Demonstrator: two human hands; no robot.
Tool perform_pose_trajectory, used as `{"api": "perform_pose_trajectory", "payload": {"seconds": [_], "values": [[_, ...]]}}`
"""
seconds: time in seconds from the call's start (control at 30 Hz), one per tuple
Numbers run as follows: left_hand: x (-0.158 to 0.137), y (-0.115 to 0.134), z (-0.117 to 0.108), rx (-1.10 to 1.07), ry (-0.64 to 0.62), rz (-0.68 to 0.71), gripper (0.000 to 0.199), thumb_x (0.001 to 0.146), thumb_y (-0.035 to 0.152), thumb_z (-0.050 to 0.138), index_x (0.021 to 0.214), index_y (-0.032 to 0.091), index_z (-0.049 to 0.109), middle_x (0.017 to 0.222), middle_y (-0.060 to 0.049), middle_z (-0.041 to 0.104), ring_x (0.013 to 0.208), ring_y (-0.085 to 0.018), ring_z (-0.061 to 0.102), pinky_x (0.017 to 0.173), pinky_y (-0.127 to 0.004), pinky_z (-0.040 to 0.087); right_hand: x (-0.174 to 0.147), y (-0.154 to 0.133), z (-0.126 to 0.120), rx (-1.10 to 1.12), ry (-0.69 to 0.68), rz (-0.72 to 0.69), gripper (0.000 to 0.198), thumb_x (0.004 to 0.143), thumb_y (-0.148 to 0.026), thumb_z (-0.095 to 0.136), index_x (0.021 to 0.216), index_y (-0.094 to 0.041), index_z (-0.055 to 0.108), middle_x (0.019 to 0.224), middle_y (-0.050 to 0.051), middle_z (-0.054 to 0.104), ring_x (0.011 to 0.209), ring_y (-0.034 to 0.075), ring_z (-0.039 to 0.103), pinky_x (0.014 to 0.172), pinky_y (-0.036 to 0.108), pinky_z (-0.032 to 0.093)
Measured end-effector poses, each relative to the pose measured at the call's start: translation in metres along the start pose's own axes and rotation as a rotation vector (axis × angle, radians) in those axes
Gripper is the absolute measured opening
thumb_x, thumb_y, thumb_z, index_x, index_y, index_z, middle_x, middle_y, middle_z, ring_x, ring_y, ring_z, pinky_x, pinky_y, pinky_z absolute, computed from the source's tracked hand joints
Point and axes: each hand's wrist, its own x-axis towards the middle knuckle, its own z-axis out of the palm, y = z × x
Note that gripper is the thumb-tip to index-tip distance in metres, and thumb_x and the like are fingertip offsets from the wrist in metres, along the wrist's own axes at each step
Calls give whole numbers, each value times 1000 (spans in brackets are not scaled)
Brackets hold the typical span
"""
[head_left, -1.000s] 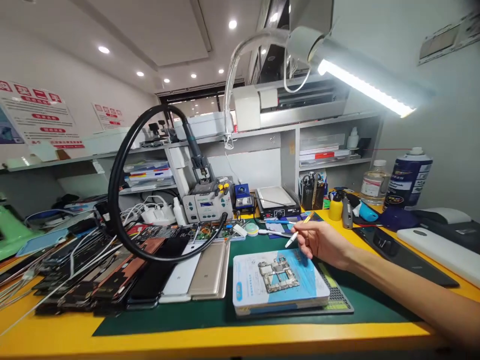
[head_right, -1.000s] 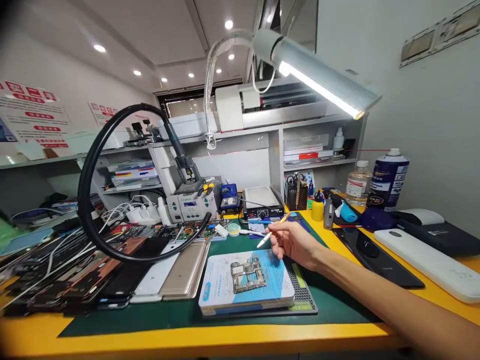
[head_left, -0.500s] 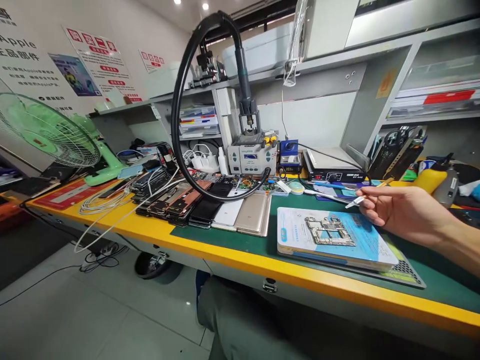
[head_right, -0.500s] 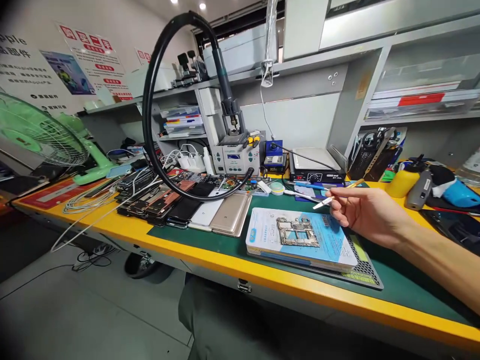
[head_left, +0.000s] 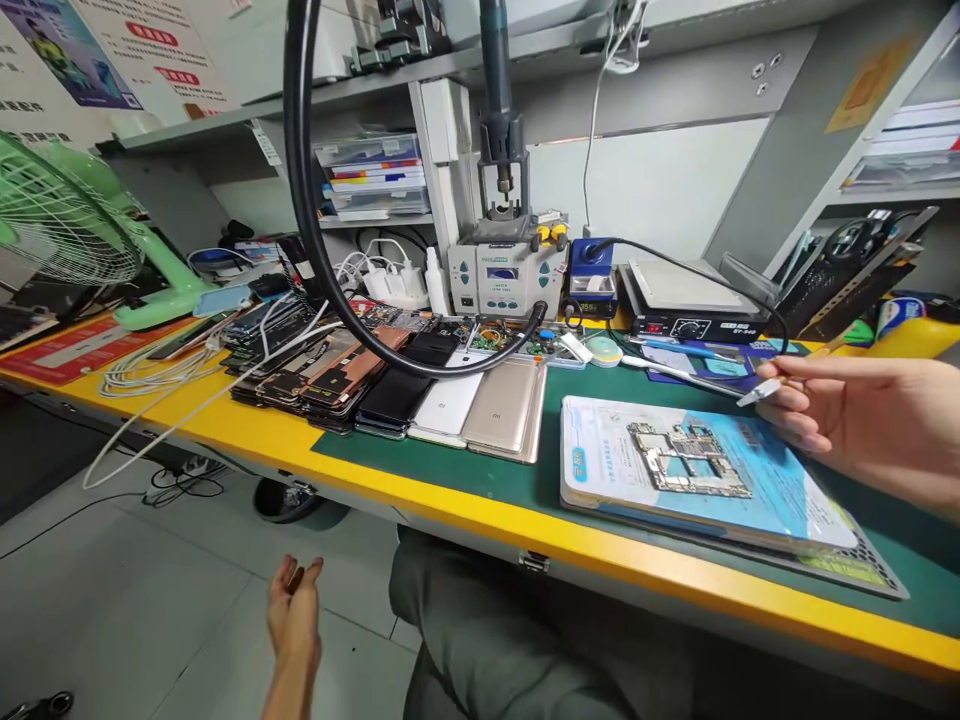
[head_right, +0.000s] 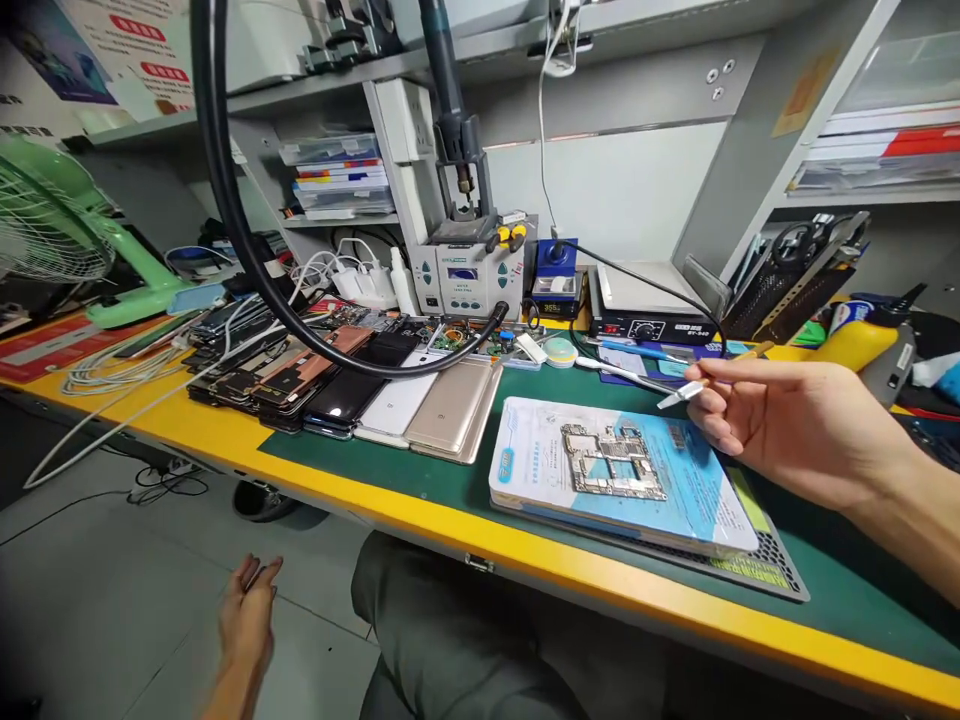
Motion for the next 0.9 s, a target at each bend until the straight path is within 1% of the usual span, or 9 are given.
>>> {"api": "perform_pose_trajectory", "payload": {"seconds": [0.07,0.2,0.3,0.37,0.43,0.5,0.6,0.73,0.9], "values": [[18,-6,-11,52,134,-39,54,93,44,58,139,21,45,149,-11,40,138,-29,41,113,-56,38,0,0,0,7,5,10,11,67,-10,67,76,-12,71,63,5,52,44,13,46,31,21,50],[13,-12,-13,166,-17,-6,44,93,41,58,130,18,54,139,-9,51,132,-25,48,112,-53,41,1,-1,-1,26,28,26,8,67,-10,68,75,-12,70,66,5,51,43,12,45,29,20,48],[-27,-16,12,271,-261,129,38,94,43,57,120,16,58,124,-7,60,117,-20,58,104,-45,48,1,-2,1,38,67,64,10,67,-10,67,76,-13,69,66,4,48,44,11,47,28,17,48],[-64,-19,35,363,-517,240,36,94,47,56,107,14,61,102,-4,64,97,-15,62,92,-38,52,0,-3,2,31,96,81,9,66,-10,66,74,-13,69,66,4,47,42,10,46,26,16,47],[-99,-20,55,462,-774,344,35,95,49,54,98,15,63,89,-1,63,81,-10,60,81,-31,53,0,-4,5,15,118,87,10,64,-10,66,73,-12,68,65,4,46,39,9,43,24,17,45],[-124,-20,70,560,-902,418,34,94,49,54,100,16,63,84,0,61,76,-9,57,75,-28,52,1,-4,6,1,126,86,10,62,-10,66,72,-12,68,64,4,45,38,10,43,23,18,44],[-138,-17,80,681,-956,491,35,95,48,54,108,17,62,84,0,60,77,-10,57,75,-29,52,2,-3,7,-11,116,81,10,62,-10,67,72,-13,68,63,4,46,39,10,43,23,18,43],[-136,-14,81,767,-977,574,33,96,46,52,110,18,61,90,-1,61,78,-9,56,77,-30,52,4,-2,4,-34,111,81,5,66,-13,67,71,-12,68,62,4,45,39,10,43,23,18,43],[-140,-15,79,779,-983,604,30,97,42,51,114,19,61,109,-5,62,95,-13,60,88,-35,53,3,-2,-2,-57,105,68,6,71,-17,67,73,-12,69,61,2,43,39,10,42,23,17,43]]}}
